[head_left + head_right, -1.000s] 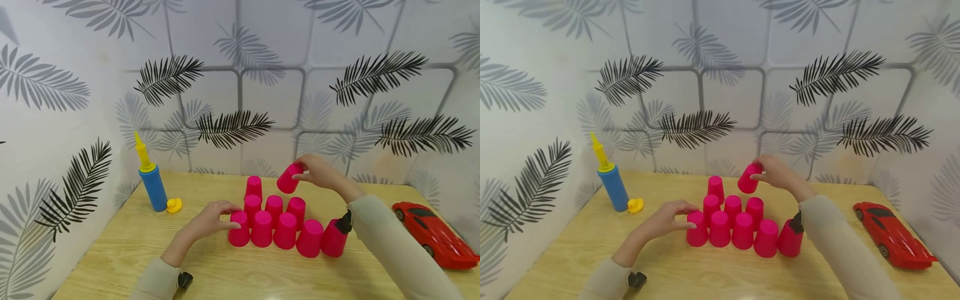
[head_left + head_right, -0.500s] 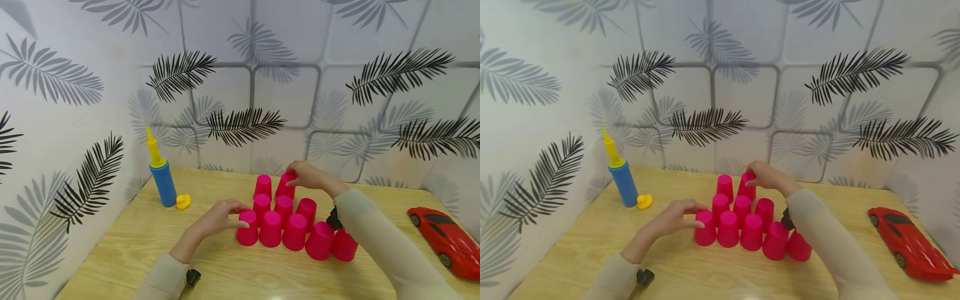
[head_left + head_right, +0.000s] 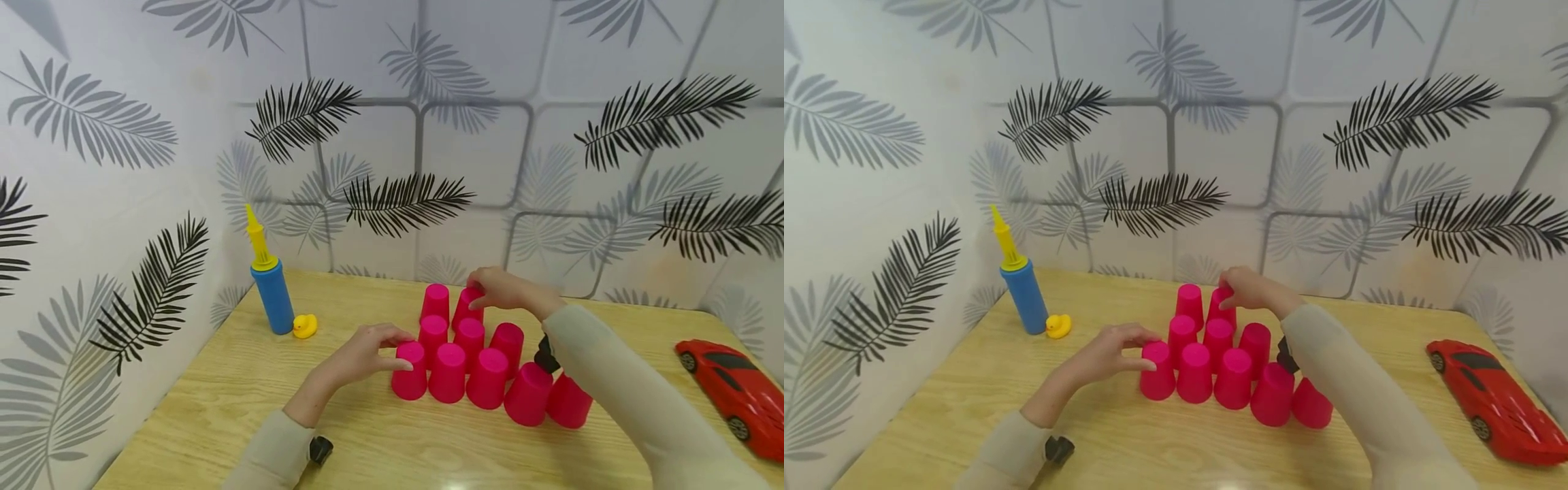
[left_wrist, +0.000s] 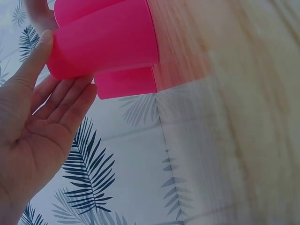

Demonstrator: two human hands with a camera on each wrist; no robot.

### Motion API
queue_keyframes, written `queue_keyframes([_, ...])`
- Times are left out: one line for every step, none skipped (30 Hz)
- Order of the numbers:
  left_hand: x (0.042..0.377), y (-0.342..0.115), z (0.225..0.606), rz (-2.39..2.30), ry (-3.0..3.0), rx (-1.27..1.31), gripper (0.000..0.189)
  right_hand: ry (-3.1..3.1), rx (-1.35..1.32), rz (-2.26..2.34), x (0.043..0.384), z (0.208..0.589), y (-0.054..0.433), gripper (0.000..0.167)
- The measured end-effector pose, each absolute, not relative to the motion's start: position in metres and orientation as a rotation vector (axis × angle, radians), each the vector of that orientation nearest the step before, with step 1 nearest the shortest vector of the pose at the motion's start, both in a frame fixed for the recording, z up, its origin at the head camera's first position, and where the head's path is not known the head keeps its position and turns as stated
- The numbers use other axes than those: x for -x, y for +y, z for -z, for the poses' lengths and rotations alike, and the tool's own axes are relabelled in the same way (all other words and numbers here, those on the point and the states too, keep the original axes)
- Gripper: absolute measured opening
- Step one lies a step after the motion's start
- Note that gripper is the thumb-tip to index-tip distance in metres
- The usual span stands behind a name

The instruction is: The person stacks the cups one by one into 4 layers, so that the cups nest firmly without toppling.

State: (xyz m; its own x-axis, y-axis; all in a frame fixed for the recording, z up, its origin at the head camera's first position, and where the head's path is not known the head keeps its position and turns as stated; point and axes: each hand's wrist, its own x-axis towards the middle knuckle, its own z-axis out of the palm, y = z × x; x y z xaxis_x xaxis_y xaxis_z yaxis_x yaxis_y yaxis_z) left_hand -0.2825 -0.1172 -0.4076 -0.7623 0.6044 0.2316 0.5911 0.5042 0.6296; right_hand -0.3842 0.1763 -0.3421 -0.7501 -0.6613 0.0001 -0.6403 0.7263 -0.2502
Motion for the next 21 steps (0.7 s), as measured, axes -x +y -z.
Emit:
queue_keyframes([0.2825,-0.1173,0.4074,-1.121,2.709,-1.077,0.046,2.839,1.067,0.346,0.3851,0.3425,0.1758,0.024])
queue_keyframes([0.2826,-0.1174,0.407,-1.117,2.713,-1.078,0.046,2.84,1.062,0.338,0.3863,0.3432,0.1751,0.024])
queue_keyframes([0.2826,-0.1175,0.4066,-1.115,2.716,-1.079,0.046,2.838,1.062,0.332,0.3877,0.3438,0.1746,0.024])
queue_keyframes([0.2824,-0.1175,0.4063,-1.112,2.719,-1.08,0.046,2.839,1.056,0.325,0.3878,0.3438,0.1735,0.024])
queue_keyframes([0.2822,-0.1176,0.406,-1.111,2.719,-1.081,0.046,2.841,1.055,0.318,0.3879,0.3441,0.1726,0.024])
queue_keyframes([0.2821,-0.1176,0.4058,-1.11,2.719,-1.081,0.046,2.842,1.054,0.311,0.3882,0.3445,0.1718,0.024])
queue_keyframes([0.282,-0.1174,0.4055,-1.111,2.718,-1.081,0.046,2.843,1.055,0.303,0.3886,0.345,0.1712,0.023])
queue_keyframes([0.2821,-0.1174,0.4053,-1.113,2.717,-1.079,0.047,2.841,1.061,0.299,0.3889,0.3452,0.1705,0.023])
queue_keyframes([0.282,-0.1172,0.4051,-1.116,2.714,-1.077,0.047,2.839,1.067,0.296,0.389,0.3454,0.17,0.023])
queue_keyframes([0.282,-0.1172,0.405,-1.118,2.711,-1.074,0.047,2.839,1.066,0.294,0.3892,0.3456,0.1698,0.022])
queue_keyframes([0.2821,-0.1172,0.4049,-1.122,2.706,-1.073,0.047,2.839,1.07,0.294,0.3892,0.3456,0.1696,0.022])
queue_keyframes([0.2822,-0.117,0.4049,-1.124,2.704,-1.072,0.047,2.839,1.084,0.289,0.3891,0.3456,0.1696,0.022])
queue_keyframes([0.2823,-0.117,0.4049,-1.128,2.701,-1.069,0.047,2.839,1.098,0.285,0.3888,0.3453,0.1694,0.022])
queue_keyframes([0.2825,-0.117,0.4051,-1.13,2.7,-1.066,0.047,2.842,1.11,0.278,0.3884,0.3449,0.1692,0.022])
queue_keyframes([0.2827,-0.1169,0.4052,-1.135,2.697,-1.066,0.047,2.845,1.119,0.272,0.388,0.3446,0.1693,0.023])
queue_keyframes([0.2828,-0.117,0.4054,-1.14,2.694,-1.064,0.047,2.847,1.125,0.263,0.3877,0.3443,0.1694,0.023])
queue_keyframes([0.2833,-0.117,0.406,-1.143,2.692,-1.066,0.047,2.847,1.136,0.254,0.3868,0.3435,0.1694,0.024])
queue_keyframes([0.2835,-0.117,0.4064,-1.146,2.69,-1.062,0.046,2.846,1.132,0.255,0.3855,0.3425,0.1699,0.027])
queue_keyframes([0.2839,-0.117,0.4071,-1.146,2.69,-1.061,0.046,2.844,1.123,0.265,0.3841,0.3414,0.1706,0.029])
queue_keyframes([0.284,-0.117,0.4075,-1.144,2.689,-1.06,0.046,2.844,1.101,0.278,0.3825,0.3398,0.1717,0.032])
queue_keyframes([0.2839,-0.1171,0.4078,-1.141,2.689,-1.059,0.046,2.846,1.085,0.294,0.3806,0.3377,0.1731,0.036])
